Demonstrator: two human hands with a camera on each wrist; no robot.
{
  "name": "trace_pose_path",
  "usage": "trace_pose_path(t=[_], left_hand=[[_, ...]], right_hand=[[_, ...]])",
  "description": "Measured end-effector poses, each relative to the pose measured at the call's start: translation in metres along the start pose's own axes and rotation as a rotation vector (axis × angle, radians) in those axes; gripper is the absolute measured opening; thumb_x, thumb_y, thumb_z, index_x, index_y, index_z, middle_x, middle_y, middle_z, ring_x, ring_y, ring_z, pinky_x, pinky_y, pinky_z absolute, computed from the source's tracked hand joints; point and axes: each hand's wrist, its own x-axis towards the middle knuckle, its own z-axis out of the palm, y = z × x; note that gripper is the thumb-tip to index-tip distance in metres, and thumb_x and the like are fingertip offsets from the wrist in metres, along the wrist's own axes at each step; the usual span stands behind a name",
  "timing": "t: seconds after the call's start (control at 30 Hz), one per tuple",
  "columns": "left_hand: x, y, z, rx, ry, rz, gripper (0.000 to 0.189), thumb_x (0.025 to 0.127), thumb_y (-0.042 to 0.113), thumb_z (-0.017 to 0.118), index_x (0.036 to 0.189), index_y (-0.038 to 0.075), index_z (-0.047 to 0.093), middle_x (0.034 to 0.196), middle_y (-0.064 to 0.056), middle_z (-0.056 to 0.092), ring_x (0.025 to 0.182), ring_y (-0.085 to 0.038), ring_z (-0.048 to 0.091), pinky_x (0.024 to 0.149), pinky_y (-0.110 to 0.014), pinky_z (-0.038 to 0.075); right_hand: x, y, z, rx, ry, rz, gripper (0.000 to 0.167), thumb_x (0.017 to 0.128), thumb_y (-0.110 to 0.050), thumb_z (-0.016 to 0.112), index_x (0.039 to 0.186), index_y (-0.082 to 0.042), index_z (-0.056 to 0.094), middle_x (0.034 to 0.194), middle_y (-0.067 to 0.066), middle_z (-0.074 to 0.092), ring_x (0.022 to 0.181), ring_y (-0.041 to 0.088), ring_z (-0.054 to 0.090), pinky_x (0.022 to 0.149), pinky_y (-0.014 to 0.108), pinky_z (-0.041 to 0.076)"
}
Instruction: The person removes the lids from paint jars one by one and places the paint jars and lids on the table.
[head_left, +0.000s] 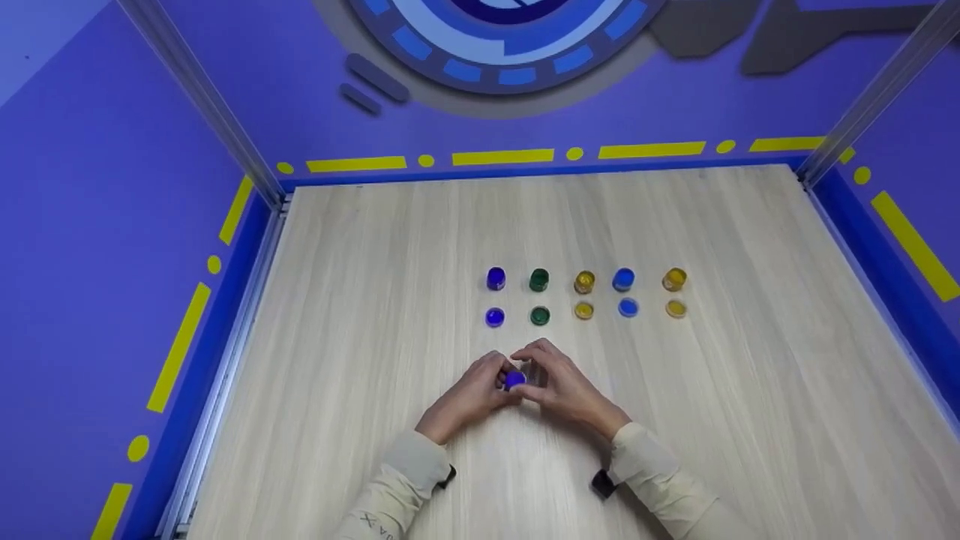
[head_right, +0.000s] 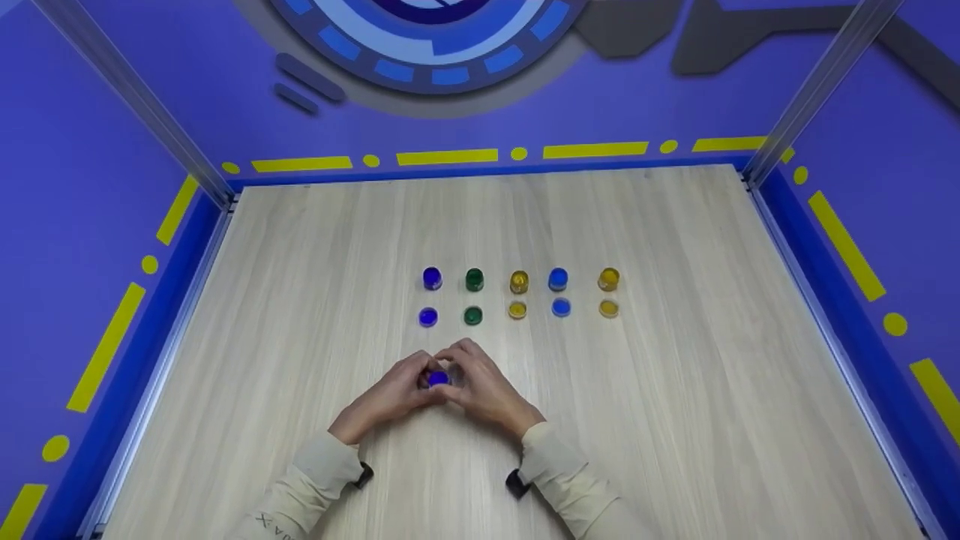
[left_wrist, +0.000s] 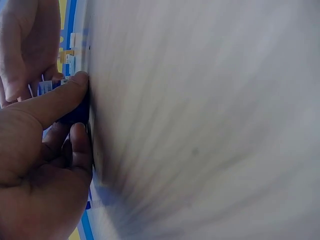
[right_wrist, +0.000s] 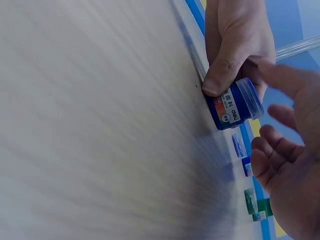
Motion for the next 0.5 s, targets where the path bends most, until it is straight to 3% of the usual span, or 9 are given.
trace_pose_path(t=[0.13,0.5], left_hand=[[0.0,-0.0004,-0.0001,-0.015,0.005,0.004,0.028,0.09,0.017,0.081,0.105,0.007,0.06,0.102,0.001,0.056,0.095,-0.015,0.055,0.085,-0.029,0.049],[0.0015,-0.0009,0.0006,0.003,0.013,0.005,0.029,0.088,0.014,0.082,0.105,0.006,0.06,0.101,0.002,0.055,0.093,-0.013,0.053,0.084,-0.027,0.047]], right_hand=[[-0.0016,-0.0021,0.0039,-0.009,0.064,0.012,0.051,0.083,-0.031,0.087,0.12,-0.002,0.067,0.104,0.008,0.061,0.09,0.02,0.057,0.075,0.03,0.049],[-0.0016,-0.0046,0.0105,-0.029,0.1,0.051,0.044,0.076,-0.035,0.091,0.104,-0.01,0.068,0.09,0.0,0.057,0.084,0.013,0.052,0.072,0.027,0.044]])
